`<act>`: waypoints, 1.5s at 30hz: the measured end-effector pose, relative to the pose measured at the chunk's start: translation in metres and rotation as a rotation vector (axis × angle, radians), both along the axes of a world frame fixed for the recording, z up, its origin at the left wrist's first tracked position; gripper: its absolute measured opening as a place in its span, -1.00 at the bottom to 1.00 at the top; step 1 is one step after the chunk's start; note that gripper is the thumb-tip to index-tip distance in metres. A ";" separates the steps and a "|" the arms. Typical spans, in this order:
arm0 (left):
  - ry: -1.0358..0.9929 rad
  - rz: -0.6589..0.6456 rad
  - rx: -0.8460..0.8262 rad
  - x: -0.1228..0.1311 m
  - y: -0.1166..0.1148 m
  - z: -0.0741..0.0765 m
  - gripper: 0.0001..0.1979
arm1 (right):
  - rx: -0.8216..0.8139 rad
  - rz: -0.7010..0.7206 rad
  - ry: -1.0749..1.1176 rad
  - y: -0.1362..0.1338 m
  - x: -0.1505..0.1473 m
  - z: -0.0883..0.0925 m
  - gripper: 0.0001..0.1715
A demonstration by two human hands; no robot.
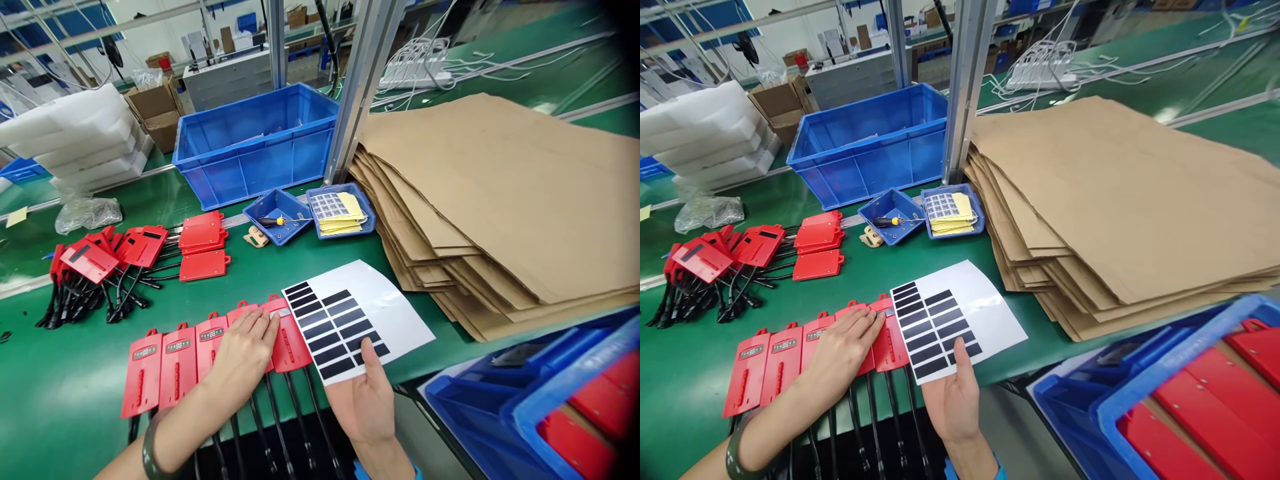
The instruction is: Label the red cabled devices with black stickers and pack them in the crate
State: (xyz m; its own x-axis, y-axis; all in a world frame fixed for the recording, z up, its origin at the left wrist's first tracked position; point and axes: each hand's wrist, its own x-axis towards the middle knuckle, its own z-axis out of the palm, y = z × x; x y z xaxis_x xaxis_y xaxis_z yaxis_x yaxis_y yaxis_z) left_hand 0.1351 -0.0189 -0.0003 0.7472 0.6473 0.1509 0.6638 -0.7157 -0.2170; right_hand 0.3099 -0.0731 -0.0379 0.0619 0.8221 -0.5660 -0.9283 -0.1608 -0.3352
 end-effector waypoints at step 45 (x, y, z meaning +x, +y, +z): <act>-0.555 0.089 -0.118 -0.064 0.001 -0.009 -0.83 | -0.087 -0.008 -0.152 0.010 0.005 -0.005 -0.40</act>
